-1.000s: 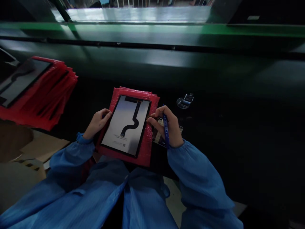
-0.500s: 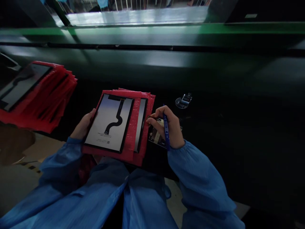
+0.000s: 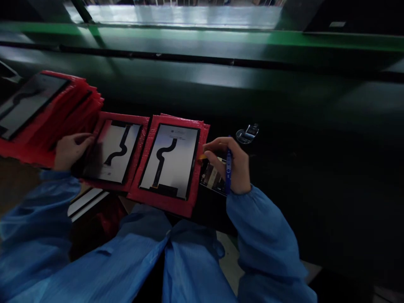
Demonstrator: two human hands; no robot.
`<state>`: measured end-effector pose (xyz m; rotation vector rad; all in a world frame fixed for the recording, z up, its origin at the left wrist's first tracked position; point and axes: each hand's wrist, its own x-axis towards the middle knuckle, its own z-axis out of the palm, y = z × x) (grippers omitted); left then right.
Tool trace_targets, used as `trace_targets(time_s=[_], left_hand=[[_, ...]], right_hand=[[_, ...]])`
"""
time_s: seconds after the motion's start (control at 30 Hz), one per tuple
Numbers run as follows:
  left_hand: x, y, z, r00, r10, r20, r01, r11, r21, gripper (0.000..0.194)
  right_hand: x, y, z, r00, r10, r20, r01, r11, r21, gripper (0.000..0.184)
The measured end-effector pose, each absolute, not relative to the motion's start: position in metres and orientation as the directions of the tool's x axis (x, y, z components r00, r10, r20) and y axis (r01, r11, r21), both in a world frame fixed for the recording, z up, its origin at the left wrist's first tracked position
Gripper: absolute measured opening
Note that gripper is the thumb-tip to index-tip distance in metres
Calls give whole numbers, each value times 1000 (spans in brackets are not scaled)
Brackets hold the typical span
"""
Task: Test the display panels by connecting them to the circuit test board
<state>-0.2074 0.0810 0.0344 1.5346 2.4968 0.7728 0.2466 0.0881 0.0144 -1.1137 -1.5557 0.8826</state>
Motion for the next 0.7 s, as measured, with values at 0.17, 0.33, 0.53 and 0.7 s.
trace_targets(time_s=[0.17, 0.33, 0.53, 0.7], left_hand=[[-126, 39, 82, -204, 944, 258, 955, 134, 263, 41], [-33, 34, 98, 216, 945, 247, 846, -308, 435, 29], [-13, 136, 36, 417, 908, 29, 741, -359, 567, 16], [-21, 162, 1, 517, 850, 99, 695, -484, 532, 24]], right_hand=[[227, 43, 44, 311, 831, 462, 296, 377, -878, 25], [183, 8, 38, 69, 955, 288, 359, 246, -901, 25], [136, 20, -4, -160, 985, -69, 208, -35, -978, 33], [125, 24, -17, -93, 996, -15, 342, 18, -939, 39]])
